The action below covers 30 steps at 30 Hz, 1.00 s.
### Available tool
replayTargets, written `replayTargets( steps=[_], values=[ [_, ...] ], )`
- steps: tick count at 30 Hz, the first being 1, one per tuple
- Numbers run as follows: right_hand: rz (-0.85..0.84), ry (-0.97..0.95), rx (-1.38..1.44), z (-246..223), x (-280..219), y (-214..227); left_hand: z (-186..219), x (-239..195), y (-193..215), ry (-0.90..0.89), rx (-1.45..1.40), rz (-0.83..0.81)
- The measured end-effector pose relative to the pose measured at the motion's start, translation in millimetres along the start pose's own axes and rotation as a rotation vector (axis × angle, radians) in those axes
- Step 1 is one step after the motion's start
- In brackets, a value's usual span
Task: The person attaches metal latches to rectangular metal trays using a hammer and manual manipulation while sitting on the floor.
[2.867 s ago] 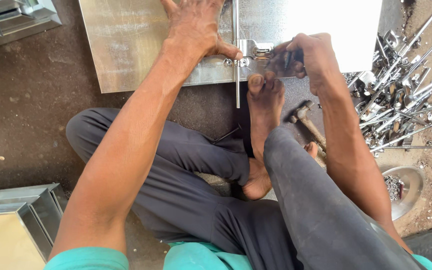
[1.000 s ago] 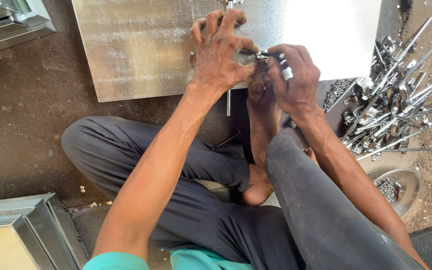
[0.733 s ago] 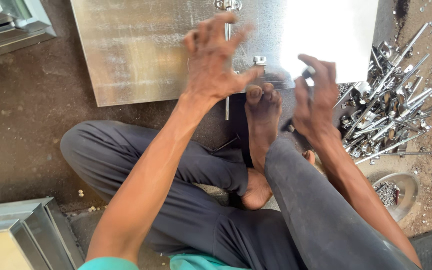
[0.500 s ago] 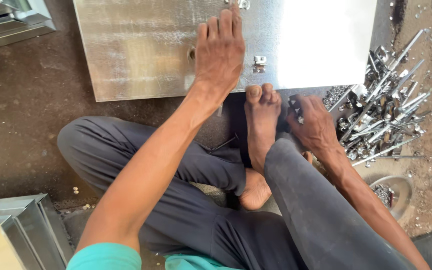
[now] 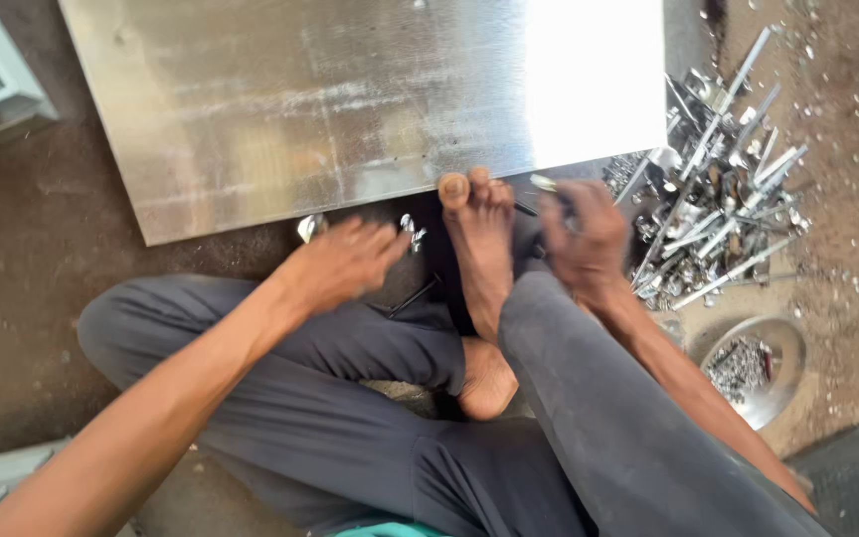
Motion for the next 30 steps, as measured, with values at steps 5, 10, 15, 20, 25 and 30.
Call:
replayTargets(
  steps=[5,10,15,20,25,30],
  values=[
    [-0.029,-0.078,-0.032,63,-21,-26,-24,22,-1,0.162,0.053,0.179],
    [-0.015,-0.042,-0.092,50,-11,-36,-27,-31,-6,0.447,-1.001,0.593],
    [0.152,-0.749,1.223,102,-26,-42,-73,-93,-48,0.572,-2.123,1.257],
    [0.341,-0.413,1.234,124,16,36,-105,-126,28,0.463,-1.846,1.399],
    [0.394,-0.265,1.393,135,14,23,-87,-100,25,0.352,-1.937,1.371],
    [0.348,-0.63,1.334,157,-32,-33,-67,-76,-73,0.456,-2.194,1.196]
  ],
)
Point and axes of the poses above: each hand's wrist, its own x-axis towards the middle knuckle, its own y-axis out of the back of the hand, z = x × y, the point moved 10 cm from there along x, towards the middle knuckle, and after that the axes turned 14 degrees about -z, right-handed, at the moved point
